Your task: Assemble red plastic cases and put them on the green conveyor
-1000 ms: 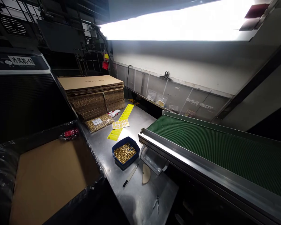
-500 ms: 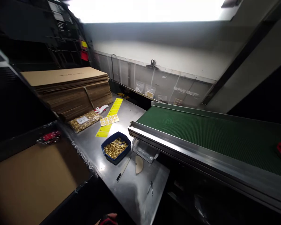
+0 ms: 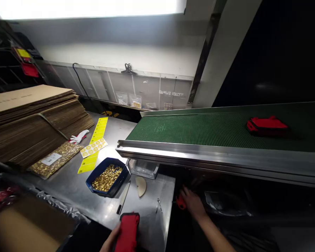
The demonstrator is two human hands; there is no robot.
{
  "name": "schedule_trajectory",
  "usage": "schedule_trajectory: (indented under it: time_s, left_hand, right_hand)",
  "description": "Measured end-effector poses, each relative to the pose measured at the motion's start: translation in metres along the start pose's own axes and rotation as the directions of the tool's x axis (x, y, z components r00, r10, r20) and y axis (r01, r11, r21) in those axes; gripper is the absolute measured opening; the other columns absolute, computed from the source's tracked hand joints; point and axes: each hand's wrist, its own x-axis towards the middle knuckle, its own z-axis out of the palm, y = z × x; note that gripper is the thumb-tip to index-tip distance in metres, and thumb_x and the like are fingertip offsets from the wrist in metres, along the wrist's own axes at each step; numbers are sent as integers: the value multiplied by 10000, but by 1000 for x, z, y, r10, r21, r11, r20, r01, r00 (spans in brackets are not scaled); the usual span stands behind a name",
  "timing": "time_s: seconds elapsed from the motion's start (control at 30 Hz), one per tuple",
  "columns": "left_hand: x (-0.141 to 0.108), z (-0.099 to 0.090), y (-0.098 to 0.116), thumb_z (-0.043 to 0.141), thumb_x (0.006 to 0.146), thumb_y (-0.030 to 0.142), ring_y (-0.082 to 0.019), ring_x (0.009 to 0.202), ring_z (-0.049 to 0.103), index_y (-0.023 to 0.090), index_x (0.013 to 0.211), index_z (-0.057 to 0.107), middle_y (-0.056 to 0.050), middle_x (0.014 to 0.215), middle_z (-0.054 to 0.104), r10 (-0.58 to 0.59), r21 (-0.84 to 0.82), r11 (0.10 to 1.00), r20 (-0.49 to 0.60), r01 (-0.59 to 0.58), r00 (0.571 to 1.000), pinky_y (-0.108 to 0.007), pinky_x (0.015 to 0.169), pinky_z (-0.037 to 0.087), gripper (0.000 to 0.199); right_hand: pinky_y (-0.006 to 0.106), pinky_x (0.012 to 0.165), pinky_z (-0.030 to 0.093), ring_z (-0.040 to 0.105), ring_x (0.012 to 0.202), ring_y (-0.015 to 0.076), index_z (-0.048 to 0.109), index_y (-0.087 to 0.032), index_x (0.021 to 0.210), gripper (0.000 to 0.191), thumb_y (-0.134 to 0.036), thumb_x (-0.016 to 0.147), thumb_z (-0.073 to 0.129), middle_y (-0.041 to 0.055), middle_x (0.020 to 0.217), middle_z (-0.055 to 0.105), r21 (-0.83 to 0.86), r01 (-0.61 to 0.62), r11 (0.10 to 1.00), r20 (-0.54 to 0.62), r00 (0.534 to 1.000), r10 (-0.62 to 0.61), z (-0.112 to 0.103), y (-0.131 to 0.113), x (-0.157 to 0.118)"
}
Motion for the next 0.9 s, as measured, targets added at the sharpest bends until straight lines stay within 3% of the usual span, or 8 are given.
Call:
schedule_trajectory:
  time_s: [0.13, 0.23, 0.37, 0.47, 0.53, 0.63, 0.7, 0.9]
  left_hand:
    - [37, 10, 2, 912, 642, 560, -326, 877, 754, 193, 1251, 609, -126, 1050, 764, 235, 308, 923, 17, -228, 972, -376, 727, 596, 773]
    - [54, 6, 5, 772, 746, 700, -327, 954, 739, 204, 1302, 570, -140, 1172, 731, 284, 543, 788, 97, -290, 954, -404, 771, 607, 773]
    - [56, -1, 15, 639, 881, 637, -340, 1267, 615, 208, 1354, 615, -137, 1356, 656, 399, 831, 385, 243, -402, 884, -466, 1103, 482, 639]
    - [46, 0, 28, 572, 949, 539, -323, 1321, 569, 255, 1358, 629, -113, 1372, 628, 454, 898, 56, 366, -436, 812, -484, 1148, 433, 501]
    - [40, 8, 38, 535, 981, 494, -313, 1298, 580, 266, 1348, 627, -115, 1350, 621, 495, 888, -82, 430, -452, 755, -475, 1115, 458, 442]
    - [47, 37, 59, 446, 1035, 444, -287, 1095, 670, 230, 1123, 704, -120, 1136, 689, 499, 849, -216, 521, -483, 692, -409, 953, 536, 347]
    - [70, 67, 75, 433, 1050, 411, -255, 946, 695, 216, 960, 722, -101, 979, 712, 455, 822, -283, 568, -494, 686, -362, 856, 546, 360]
    - [179, 147, 111, 661, 984, 335, -241, 1045, 682, 152, 1120, 690, -84, 1137, 711, 410, 835, -354, 544, -422, 732, -453, 947, 563, 231]
  right_hand:
    - [325, 790, 563, 689, 1060, 275, 653, -221, 1330, 573, 26, 849, 466, 122, 1309, 679, 1, -35, 999, -58, 998, 34, 31, 6, 10]
    - [374, 839, 564, 659, 1109, 295, 619, -226, 1369, 576, 10, 871, 451, 120, 1323, 668, 5, -57, 998, -99, 993, 57, 44, 3, 6]
    - [442, 964, 527, 622, 1165, 299, 559, -232, 1434, 613, -3, 877, 445, 119, 1352, 649, 30, -85, 996, -135, 987, 89, 54, 1, 1]
    - [446, 1007, 495, 609, 1186, 288, 521, -248, 1473, 634, -13, 893, 424, 111, 1372, 637, 67, -106, 992, -157, 981, 115, 56, 2, -3]
    - [433, 1006, 486, 608, 1184, 281, 492, -260, 1500, 651, -20, 902, 406, 107, 1354, 642, 98, -120, 988, -170, 976, 136, 55, 3, -7]
    - [415, 994, 479, 587, 1228, 284, 429, -275, 1548, 692, -30, 902, 388, 111, 1364, 627, 148, -144, 978, -189, 967, 171, 53, 6, -18]
    - [415, 984, 480, 576, 1251, 293, 405, -266, 1561, 698, -43, 900, 383, 119, 1378, 611, 179, -170, 969, -202, 958, 205, 52, 8, -24]
    - [413, 973, 520, 608, 1217, 298, 435, -184, 1505, 610, -118, 900, 398, 149, 1362, 589, 281, -281, 918, -256, 900, 354, 48, 8, -44]
